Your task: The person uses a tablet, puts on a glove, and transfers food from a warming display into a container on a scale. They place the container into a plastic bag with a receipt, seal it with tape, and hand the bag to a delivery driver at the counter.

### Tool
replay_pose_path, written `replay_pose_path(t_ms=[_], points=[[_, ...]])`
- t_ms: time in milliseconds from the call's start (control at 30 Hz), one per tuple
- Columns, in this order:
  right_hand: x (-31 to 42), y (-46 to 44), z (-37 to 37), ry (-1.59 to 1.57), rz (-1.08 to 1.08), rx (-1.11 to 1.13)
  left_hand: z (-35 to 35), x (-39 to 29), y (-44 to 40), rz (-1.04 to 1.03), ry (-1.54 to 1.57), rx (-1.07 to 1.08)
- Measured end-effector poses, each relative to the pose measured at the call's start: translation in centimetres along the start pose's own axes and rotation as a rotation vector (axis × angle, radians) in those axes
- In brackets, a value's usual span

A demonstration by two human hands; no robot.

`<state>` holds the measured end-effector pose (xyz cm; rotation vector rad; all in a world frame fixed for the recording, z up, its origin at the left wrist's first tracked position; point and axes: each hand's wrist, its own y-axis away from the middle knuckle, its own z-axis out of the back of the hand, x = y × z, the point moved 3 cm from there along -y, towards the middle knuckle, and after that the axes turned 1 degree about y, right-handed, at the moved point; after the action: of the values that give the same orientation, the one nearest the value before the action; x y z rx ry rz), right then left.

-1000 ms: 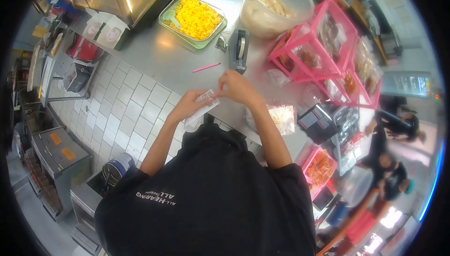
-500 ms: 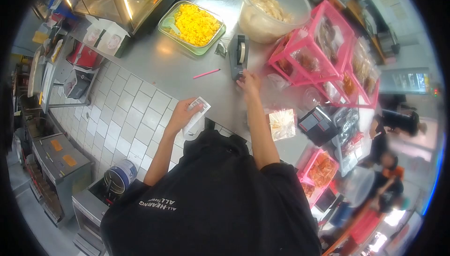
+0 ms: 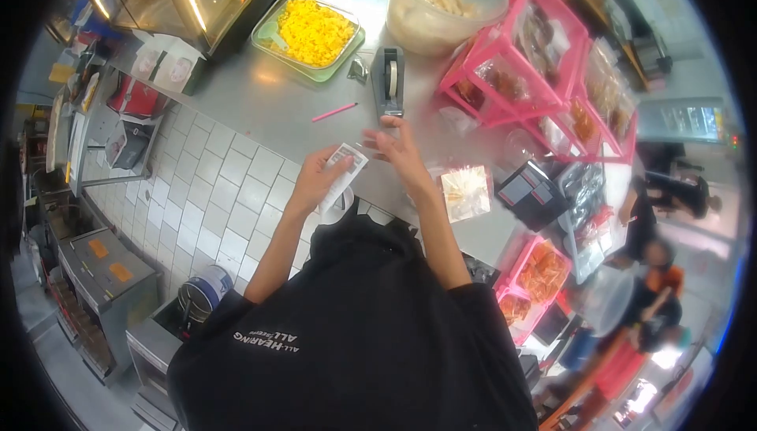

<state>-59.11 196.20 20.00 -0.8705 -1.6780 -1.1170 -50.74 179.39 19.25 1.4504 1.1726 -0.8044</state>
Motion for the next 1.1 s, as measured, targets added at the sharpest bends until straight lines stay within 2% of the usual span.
replay_pose_path(t_ms=[67,100,167,300,367,467,500,567,600,667,700,767,800,867,1000,1067,1100], points=[[2.5,1.7,-0.4,-0.162,0.056,0.242,-1.7,-1.1,0.2,-0.063,-0.01,0.027],[3.3,1.9,-0.1,-0.162,0.062,0.241,-2.4,-1.5,0.3,-0.068,-0.014,0.029],[4.2,2.2,1.3,0.013,-0.021,0.079,-4.1,-1.9,0.6,-0.073,0.018,0.047],[7.2,2.1,4.5,0.101,0.091,0.087,-8.1,-1.8,1.1,-0.108,0.065,0.047],[8.4,0.1,7.5,0.287,0.193,0.046,-10.5,-0.9,1.4,-0.086,0.152,0.034],[9.0,-4.1,11.6,0.403,0.097,0.132,-14.1,4.3,2.6,-0.019,0.111,0.033],[7.8,-6.1,13.0,0.402,0.101,0.136,-15.2,6.5,3.3,0.06,0.167,0.048],[3.4,-9.6,15.5,0.729,0.206,0.181,-17.7,9.7,4.7,0.106,0.168,0.013],[2.3,-10.4,16.1,0.729,0.211,0.193,-18.7,11.1,5.3,0.155,0.17,-0.016],[-0.1,-11.5,16.5,0.986,0.094,0.28,-20.4,12.9,6.1,0.156,0.214,-0.006],[-1.3,-11.8,17.1,0.986,0.099,0.299,-21.2,13.5,6.4,0.165,0.258,0.014],[-4.2,-11.6,18.2,1.357,0.285,0.601,-22.1,13.9,6.7,0.125,0.239,-0.012],[-6.2,-11.7,18.6,1.351,0.288,0.622,-22.3,13.9,6.9,0.086,0.213,-0.017],[-9.6,-12.1,19.9,1.349,-0.07,0.667,-22.2,14.3,7.0,0.084,0.218,-0.032],[-7.7,-11.1,19.8,1.426,-0.035,0.679,-22.2,13.8,6.9,0.025,0.207,0.011],[-5.4,-10.4,19.2,1.208,0.162,0.512,-22.0,14.1,7.2,0.028,0.148,0.004],[-4.8,-9.7,18.6,1.208,0.167,0.516,-22.1,14.2,7.1,0.006,0.134,0.011]])
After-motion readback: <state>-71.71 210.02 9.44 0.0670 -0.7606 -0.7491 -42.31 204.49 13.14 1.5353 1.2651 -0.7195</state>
